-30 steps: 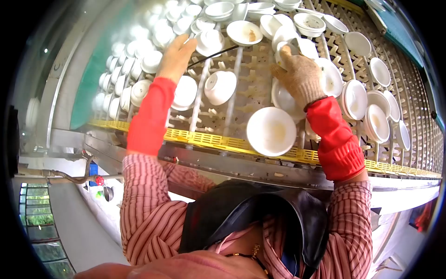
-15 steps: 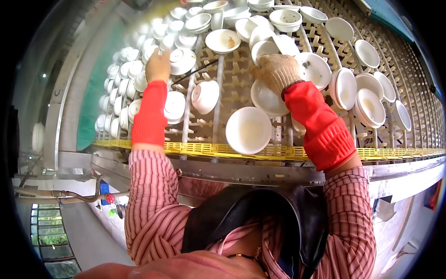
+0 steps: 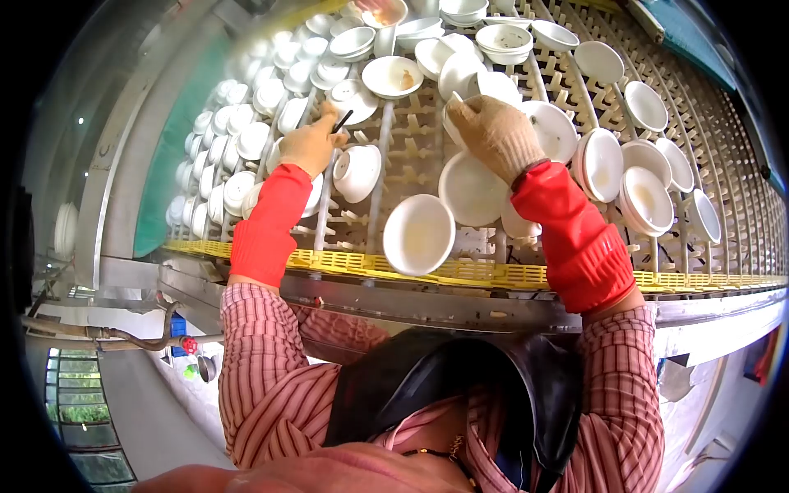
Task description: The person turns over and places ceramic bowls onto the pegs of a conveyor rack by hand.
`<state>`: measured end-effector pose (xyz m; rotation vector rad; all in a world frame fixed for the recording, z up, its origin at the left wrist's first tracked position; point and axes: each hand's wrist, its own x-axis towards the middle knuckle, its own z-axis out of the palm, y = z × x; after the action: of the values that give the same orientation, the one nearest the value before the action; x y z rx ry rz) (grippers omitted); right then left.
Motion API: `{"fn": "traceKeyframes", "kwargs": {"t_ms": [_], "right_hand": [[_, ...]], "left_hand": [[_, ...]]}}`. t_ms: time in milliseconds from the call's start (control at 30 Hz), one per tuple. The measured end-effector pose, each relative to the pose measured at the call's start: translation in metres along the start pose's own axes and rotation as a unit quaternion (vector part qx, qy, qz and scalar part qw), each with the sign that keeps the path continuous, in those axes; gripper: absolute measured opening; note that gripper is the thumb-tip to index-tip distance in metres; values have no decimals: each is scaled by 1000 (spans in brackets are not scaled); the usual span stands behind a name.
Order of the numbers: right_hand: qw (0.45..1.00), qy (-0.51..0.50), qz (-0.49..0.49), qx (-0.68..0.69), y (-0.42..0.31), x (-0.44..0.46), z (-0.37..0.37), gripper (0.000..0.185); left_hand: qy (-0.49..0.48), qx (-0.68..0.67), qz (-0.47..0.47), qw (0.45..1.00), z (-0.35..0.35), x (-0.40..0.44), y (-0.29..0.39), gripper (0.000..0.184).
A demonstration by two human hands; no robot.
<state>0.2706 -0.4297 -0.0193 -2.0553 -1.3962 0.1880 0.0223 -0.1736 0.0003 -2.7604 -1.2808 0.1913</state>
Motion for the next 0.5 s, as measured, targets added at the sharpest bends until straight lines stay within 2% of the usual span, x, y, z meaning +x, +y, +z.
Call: {"fn": "traceKeyframes", "kwargs": {"t_ms": [67,100,233,333,367,433,467,500], "right_hand": [[984,80,-150,-45,35,2,8,33],[978,87,-175,-66,37,2,4,32],[978,72,-185,-61,33,-6,-8,33],[967,94,-219,-85,24,1,-22,30],[960,132,-228,-91,17,7,-23,31],[944,167,-283,-26,13,41,-18,52],[960,140,-239,25,-10,54,-20,59],[949,173,-264,22,-26,73,-17,61]], "left_hand": [[7,-30,65,997,16,10,-10,43],[30,-5,51,998,10,1,2,26],[-18,-8,57,998,5,-7,5,27],[-18,-10,11,1000,-26,-22,9,30],[26,-98,18,995,-27,-27,0,32],[34,-110,50,992,-43,-41,9,29],[41,-115,64,990,-50,-46,13,28],[33,-66,68,995,-39,-42,13,28]]}}
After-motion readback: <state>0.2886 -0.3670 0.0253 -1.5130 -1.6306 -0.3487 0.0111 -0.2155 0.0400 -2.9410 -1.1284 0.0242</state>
